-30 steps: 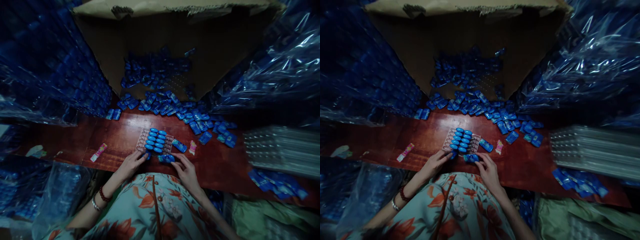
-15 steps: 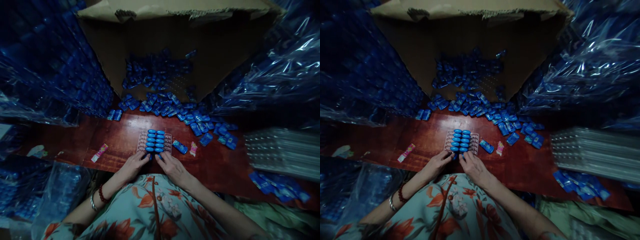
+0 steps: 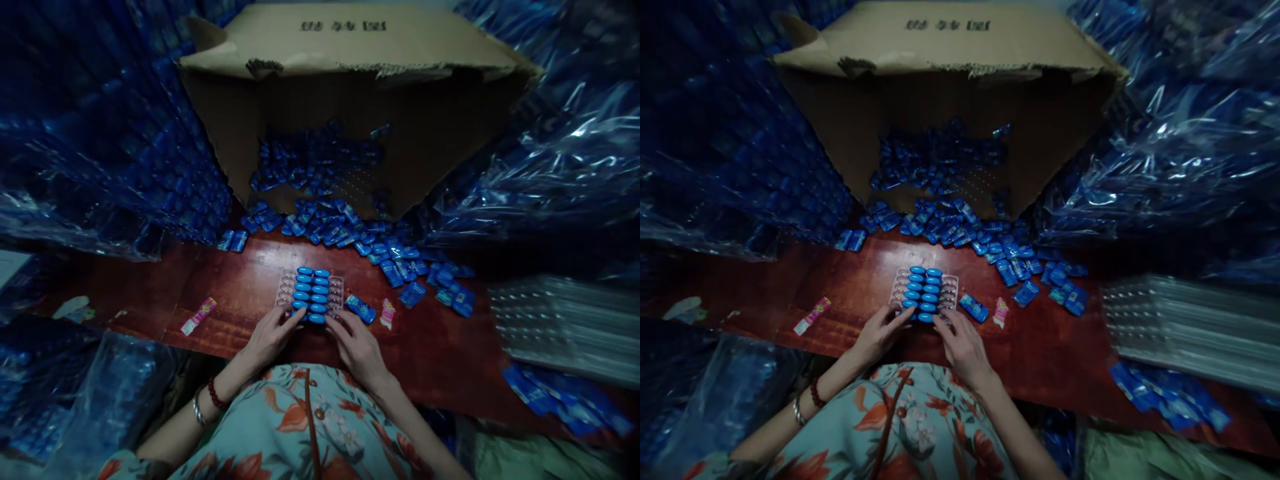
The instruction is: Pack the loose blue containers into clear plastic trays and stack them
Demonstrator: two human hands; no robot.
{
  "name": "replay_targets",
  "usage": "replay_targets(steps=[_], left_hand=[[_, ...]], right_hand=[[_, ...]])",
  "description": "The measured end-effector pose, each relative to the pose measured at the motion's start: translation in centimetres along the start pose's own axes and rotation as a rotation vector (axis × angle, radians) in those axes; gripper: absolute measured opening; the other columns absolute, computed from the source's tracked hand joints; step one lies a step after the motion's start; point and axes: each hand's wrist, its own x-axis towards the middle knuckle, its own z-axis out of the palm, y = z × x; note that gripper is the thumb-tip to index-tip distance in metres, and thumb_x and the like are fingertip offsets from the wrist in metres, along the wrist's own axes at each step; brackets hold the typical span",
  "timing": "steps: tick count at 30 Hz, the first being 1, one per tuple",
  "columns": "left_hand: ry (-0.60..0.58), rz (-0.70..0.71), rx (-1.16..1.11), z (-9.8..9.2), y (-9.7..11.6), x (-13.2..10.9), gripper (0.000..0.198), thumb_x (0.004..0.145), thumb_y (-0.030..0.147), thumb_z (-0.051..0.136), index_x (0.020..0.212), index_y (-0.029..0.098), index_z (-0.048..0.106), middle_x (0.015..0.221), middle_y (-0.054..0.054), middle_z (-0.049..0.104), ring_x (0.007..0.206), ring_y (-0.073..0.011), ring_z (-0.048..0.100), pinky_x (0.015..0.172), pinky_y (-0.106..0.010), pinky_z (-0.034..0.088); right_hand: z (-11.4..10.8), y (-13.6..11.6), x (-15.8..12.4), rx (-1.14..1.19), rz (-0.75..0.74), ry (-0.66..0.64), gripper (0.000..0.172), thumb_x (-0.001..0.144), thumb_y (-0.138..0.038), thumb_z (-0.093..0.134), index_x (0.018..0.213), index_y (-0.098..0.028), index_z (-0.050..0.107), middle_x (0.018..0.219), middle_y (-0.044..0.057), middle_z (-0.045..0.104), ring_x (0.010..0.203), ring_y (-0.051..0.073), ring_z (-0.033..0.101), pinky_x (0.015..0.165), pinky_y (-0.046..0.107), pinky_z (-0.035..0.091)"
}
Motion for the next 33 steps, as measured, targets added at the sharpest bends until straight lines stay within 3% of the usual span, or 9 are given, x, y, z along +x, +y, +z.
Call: replay_targets(steps=[4, 9, 13, 16, 19, 21, 25, 28, 33], left_hand=[[0.086, -0.003, 0.027, -0.2, 0.8, 1.1, 0.051, 0.091, 0.028, 0.047, 0.140, 0.025, 0.033, 0.122, -0.014, 0.052, 0.108, -0.0226, 0.054, 0.086, -0.035, 0.050], [-0.188, 0.049, 0.178, 0.9, 1.8, 3.8, 0.059, 0.091, 0.043, 0.042, 0.143, 0.017, 0.028, 0.146, -0.013, 0.034, 0.138, -0.0318, 0.019, 0.109, -0.051, 0.025], [-0.270, 0.012, 0.125, 1.2, 1.7, 4.6, 0.059, 0.092, 0.041, 0.040, 0.144, 0.018, 0.025, 0.148, -0.009, 0.031, 0.140, -0.0274, 0.017, 0.111, -0.047, 0.023], [-0.135, -0.058, 0.028, 0.2, -0.3, 4.3, 0.054, 0.093, 0.037, 0.040, 0.142, 0.020, 0.027, 0.145, -0.012, 0.035, 0.135, -0.0243, 0.030, 0.107, -0.042, 0.032], [0.195, -0.366, 0.070, -1.5, -4.5, 4.4, 0.042, 0.093, 0.030, 0.039, 0.134, 0.020, 0.040, 0.131, -0.013, 0.048, 0.121, -0.0231, 0.046, 0.099, -0.040, 0.040], [0.291, -0.542, 0.197, -2.8, -7.9, 5.3, 0.037, 0.093, 0.028, 0.039, 0.127, 0.019, 0.048, 0.119, -0.013, 0.055, 0.109, -0.0243, 0.051, 0.094, -0.041, 0.042], [-0.013, -0.701, 0.484, -4.2, -12.8, 8.7, 0.044, 0.090, 0.034, 0.043, 0.126, 0.008, 0.048, 0.110, -0.020, 0.057, 0.102, -0.0321, 0.052, 0.086, -0.044, 0.043], [-0.190, -0.746, 0.568, -3.6, -13.8, 10.8, 0.044, 0.089, 0.033, 0.043, 0.123, 0.004, 0.049, 0.109, -0.024, 0.056, 0.103, -0.0359, 0.051, 0.082, -0.044, 0.044], [-0.097, -0.725, 0.324, -1.9, -13.0, 9.6, 0.036, 0.090, 0.020, 0.036, 0.121, 0.007, 0.049, 0.107, -0.021, 0.058, 0.100, -0.0313, 0.055, 0.078, -0.040, 0.046]], right_hand=[[-0.9, 1.3, -0.8, -0.019, 0.149, 0.099, 0.052, 0.089, -0.015, 0.047, 0.138, -0.029, 0.038, 0.117, 0.009, 0.056, 0.109, 0.021, 0.054, 0.089, 0.038, 0.049], [1.6, 0.4, 0.2, -0.134, -0.011, -0.152, 0.069, 0.092, -0.040, 0.037, 0.148, -0.014, 0.007, 0.147, 0.017, 0.031, 0.137, 0.033, 0.022, 0.102, 0.056, 0.031], [2.8, 0.0, 0.7, -0.204, -0.074, -0.217, 0.071, 0.092, -0.042, 0.036, 0.148, -0.011, 0.002, 0.148, 0.017, 0.030, 0.139, 0.032, 0.017, 0.106, 0.059, 0.020], [1.3, 1.0, 0.1, -0.112, 0.000, -0.187, 0.059, 0.094, -0.033, 0.036, 0.147, -0.019, 0.015, 0.144, 0.013, 0.038, 0.135, 0.026, 0.029, 0.106, 0.051, 0.027], [-0.7, 2.9, -1.2, -0.026, 0.253, 0.036, 0.045, 0.093, -0.030, 0.039, 0.137, -0.023, 0.039, 0.127, 0.010, 0.054, 0.120, 0.022, 0.047, 0.100, 0.044, 0.037], [-1.7, 4.3, -2.1, -0.016, 0.445, 0.178, 0.036, 0.092, -0.035, 0.044, 0.123, -0.022, 0.054, 0.112, 0.010, 0.061, 0.108, 0.022, 0.054, 0.093, 0.041, 0.042], [-2.1, 6.0, -3.2, 0.060, 0.639, 0.192, 0.032, 0.089, -0.041, 0.046, 0.106, -0.018, 0.062, 0.099, 0.010, 0.062, 0.089, 0.020, 0.059, 0.080, 0.036, 0.049], [-1.5, 5.9, -3.4, 0.085, 0.626, 0.091, 0.036, 0.088, -0.045, 0.045, 0.110, -0.019, 0.059, 0.107, 0.011, 0.059, 0.099, 0.022, 0.058, 0.082, 0.037, 0.050], [-0.2, 4.9, -3.6, -0.113, 0.499, -0.090, 0.044, 0.090, -0.044, 0.043, 0.127, -0.020, 0.047, 0.115, 0.013, 0.052, 0.121, 0.029, 0.044, 0.095, 0.047, 0.043]])
